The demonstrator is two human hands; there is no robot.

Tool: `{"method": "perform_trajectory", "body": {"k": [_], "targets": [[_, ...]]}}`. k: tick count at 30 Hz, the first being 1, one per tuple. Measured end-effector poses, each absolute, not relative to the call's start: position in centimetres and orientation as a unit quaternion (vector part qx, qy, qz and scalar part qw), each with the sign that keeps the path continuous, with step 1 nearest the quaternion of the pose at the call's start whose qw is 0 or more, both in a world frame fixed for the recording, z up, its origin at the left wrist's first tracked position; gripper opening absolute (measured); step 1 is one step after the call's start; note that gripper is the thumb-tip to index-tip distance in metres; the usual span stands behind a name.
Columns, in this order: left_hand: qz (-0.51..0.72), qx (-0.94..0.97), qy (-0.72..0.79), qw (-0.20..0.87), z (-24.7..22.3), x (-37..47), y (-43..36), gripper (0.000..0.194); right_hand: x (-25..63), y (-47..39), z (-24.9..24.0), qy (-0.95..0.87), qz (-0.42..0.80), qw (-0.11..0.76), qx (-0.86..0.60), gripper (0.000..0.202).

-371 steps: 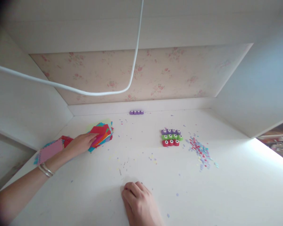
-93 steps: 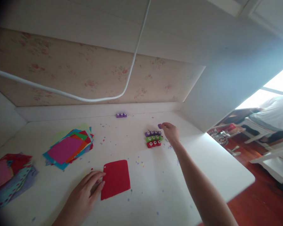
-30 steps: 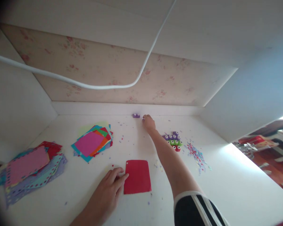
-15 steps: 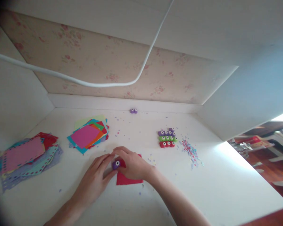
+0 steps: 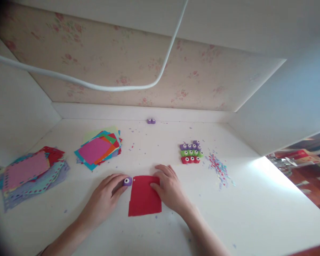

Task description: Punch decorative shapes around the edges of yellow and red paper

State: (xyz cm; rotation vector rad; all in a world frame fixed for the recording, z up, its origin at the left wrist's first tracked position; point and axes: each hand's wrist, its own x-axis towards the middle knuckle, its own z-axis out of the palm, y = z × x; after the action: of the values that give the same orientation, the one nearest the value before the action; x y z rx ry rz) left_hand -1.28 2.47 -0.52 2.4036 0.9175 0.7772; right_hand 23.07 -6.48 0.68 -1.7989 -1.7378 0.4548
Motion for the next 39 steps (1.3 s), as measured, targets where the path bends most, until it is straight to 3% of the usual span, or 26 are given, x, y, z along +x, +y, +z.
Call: {"method": "perform_trajectory", "body": {"k": [1,5,12,39], "targets": [[0.286,0.866,0.338,0.232,-0.60,-1.31,2.53,0.023,22.91,-6.48,0.75,-0.642,0.192,0.319,-0.670,0.005],[0.283,0.857,0.354,0.246,-0.81,-1.40,2.58,0.024,22.59,-6.62,0.89,-0.547,0.306,0.387,-0.677,0.008],[0.279,0.854,0.361,0.249,-0.68,-1.33,2.63,0.024,22.98,-6.46,0.40,-0.386,0.438,0.462,-0.668,0.027],[0.259,0.888,0.311,0.217,-0.63,-1.37,2.46,0.025,22.51,-6.24,0.46,-0.422,0.398,0.419,-0.698,0.018]]}}
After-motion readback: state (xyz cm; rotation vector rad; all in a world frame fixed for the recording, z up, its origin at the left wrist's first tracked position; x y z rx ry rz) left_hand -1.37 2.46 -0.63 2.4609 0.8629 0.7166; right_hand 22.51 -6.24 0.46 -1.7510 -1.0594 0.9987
